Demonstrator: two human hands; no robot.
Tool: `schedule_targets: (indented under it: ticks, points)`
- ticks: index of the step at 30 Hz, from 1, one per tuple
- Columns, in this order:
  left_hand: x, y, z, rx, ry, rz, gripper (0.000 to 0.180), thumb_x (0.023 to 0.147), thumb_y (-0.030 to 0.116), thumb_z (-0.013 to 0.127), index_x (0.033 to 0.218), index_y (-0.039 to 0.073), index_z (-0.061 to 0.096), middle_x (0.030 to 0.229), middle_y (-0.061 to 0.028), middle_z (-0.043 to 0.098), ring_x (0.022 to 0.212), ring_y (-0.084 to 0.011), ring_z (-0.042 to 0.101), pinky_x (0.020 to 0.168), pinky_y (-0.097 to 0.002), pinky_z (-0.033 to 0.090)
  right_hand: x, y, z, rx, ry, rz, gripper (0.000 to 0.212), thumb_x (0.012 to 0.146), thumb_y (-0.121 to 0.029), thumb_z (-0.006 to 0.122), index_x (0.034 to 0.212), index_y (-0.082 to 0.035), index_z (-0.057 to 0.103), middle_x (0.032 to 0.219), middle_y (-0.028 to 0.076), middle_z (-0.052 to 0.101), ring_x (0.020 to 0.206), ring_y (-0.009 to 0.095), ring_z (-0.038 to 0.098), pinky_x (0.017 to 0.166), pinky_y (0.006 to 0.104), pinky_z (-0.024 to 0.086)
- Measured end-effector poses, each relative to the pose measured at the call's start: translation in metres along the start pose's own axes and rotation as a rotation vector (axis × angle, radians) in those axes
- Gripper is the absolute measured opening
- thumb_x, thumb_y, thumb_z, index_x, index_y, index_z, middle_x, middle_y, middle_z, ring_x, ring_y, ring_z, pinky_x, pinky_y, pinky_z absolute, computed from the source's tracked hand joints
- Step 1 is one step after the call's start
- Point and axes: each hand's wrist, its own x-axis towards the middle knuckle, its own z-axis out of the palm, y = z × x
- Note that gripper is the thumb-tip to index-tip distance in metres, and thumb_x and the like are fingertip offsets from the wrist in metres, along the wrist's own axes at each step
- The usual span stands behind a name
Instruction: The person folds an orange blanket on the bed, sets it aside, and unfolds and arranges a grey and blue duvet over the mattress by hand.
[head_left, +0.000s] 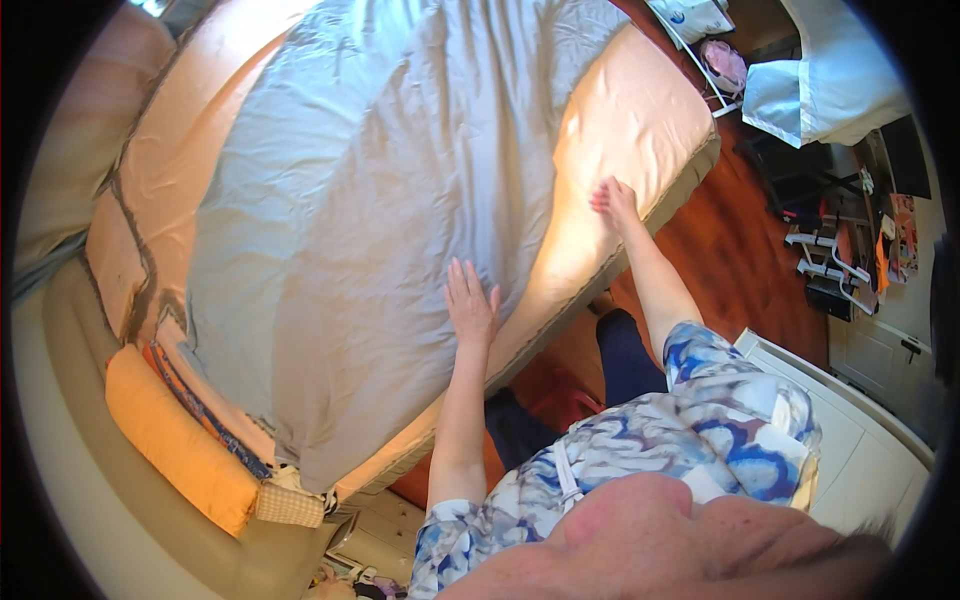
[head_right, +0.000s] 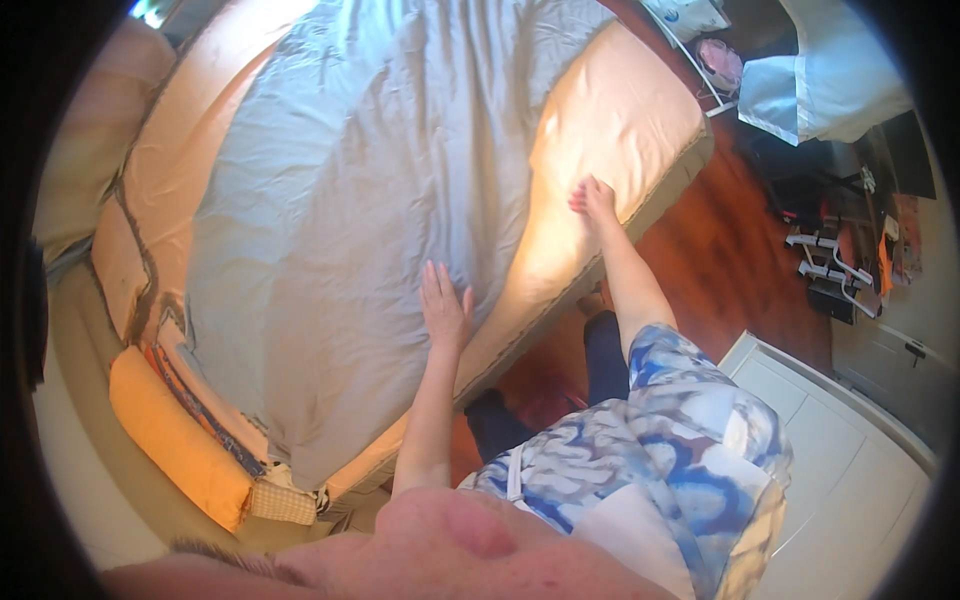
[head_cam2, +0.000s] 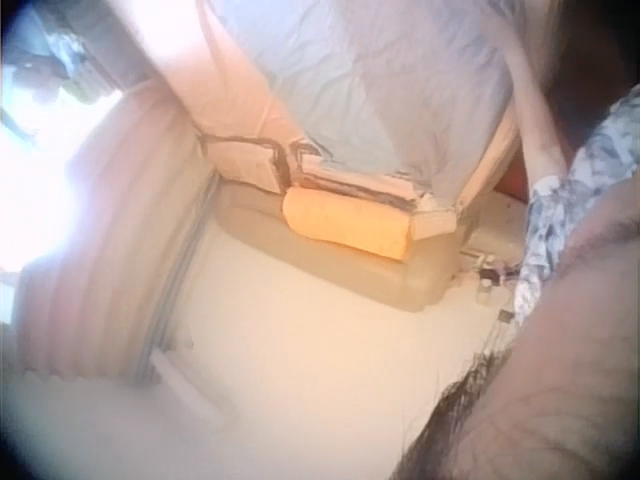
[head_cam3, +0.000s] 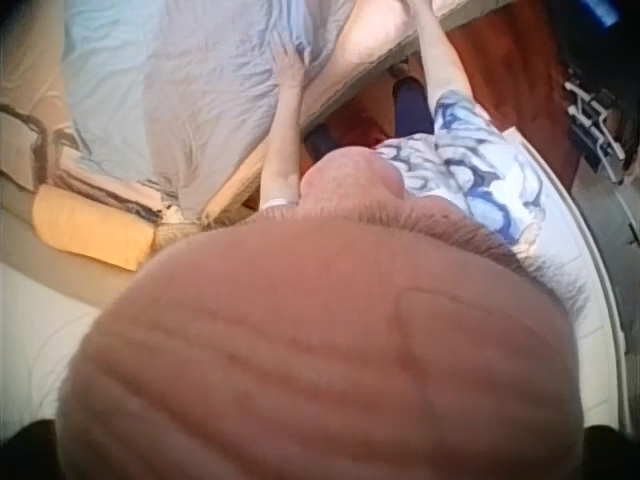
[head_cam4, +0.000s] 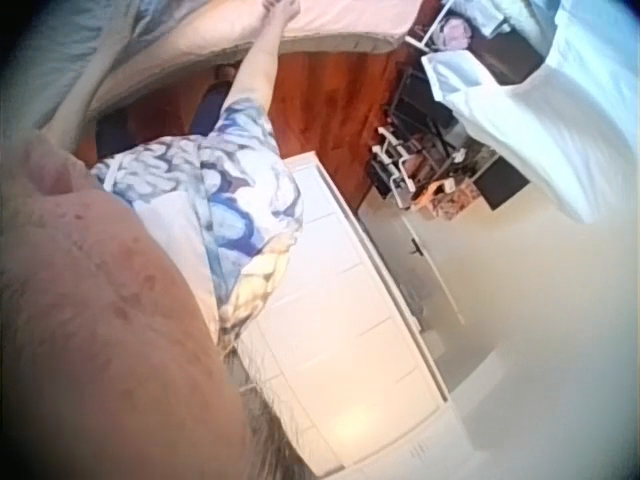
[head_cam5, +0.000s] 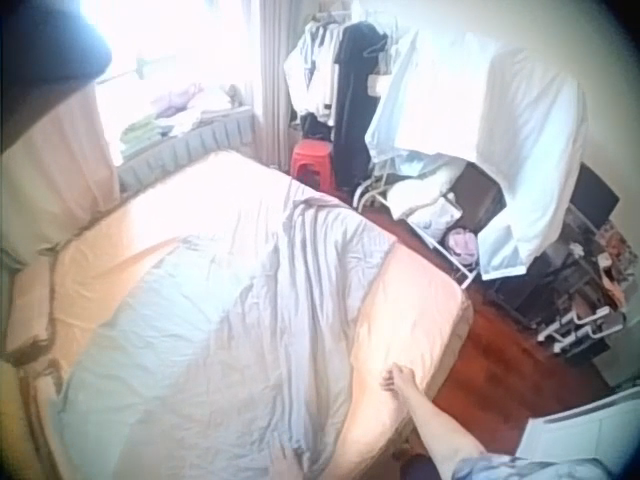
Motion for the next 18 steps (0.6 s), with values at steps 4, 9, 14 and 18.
schedule_targets:
  ticks: [4, 9, 14, 18]
  points:
    - [0.092, 0.047, 0.092, 0.094, 0.193, -0.153, 0.07, 0.082, 0.036, 0.056, 0.136, 0.0, 0.029, 0.143, -0.0214, 0.025, 0.132, -0.0346, 0.024, 0.104, -0.0478, 0.025, 0.088, -0.046, 0.022, 0.039, -0.163, 0.003, 0.041, 0.091, -0.038, 0.046, 0.092, 0.003, 0.052, 0.079, 0.015, 0.059, 0.067, 0.023, 0.063, 0.059, 0.0324, 0.055]
    - [0.151, 0.056, 0.181, 0.282, 0.179, -0.441, 0.076, 0.08, 0.041, 0.055, 0.137, 0.001, 0.026, 0.144, -0.0209, 0.022, 0.134, -0.034, 0.021, 0.107, -0.0487, 0.018, 0.223, -0.096, -0.008, 0.032, -0.267, 0.028, 0.048, 0.091, -0.043, 0.046, 0.097, 0.005, 0.051, 0.083, 0.018, 0.061, 0.072, 0.026, 0.064, 0.063, 0.0346, 0.055]
    - [0.186, 0.038, 0.219, 0.262, 0.239, -0.362, 0.081, 0.076, 0.036, 0.055, 0.14, 0.001, 0.019, 0.146, -0.0209, 0.018, 0.135, -0.0355, 0.015, 0.108, -0.0487, 0.01, 0.336, -0.149, 0.025, 0.263, -0.227, 0.028, 0.05, 0.088, -0.043, 0.053, 0.099, 0.006, 0.052, 0.087, 0.02, 0.062, 0.074, 0.031, 0.064, 0.069, 0.0411, 0.055]
    - [0.191, 0.049, 0.243, 0.22, 0.253, -0.311, 0.081, 0.077, 0.039, 0.051, 0.14, 0.001, 0.018, 0.146, -0.0212, 0.018, 0.136, -0.0358, 0.014, 0.108, -0.0494, 0.009, 0.387, -0.163, 0.067, 0.249, -0.098, -0.169, 0.04, 0.08, -0.023, 0.063, 0.107, 0.005, 0.052, 0.093, 0.021, 0.06, 0.084, 0.03, 0.061, 0.072, 0.0406, 0.051]
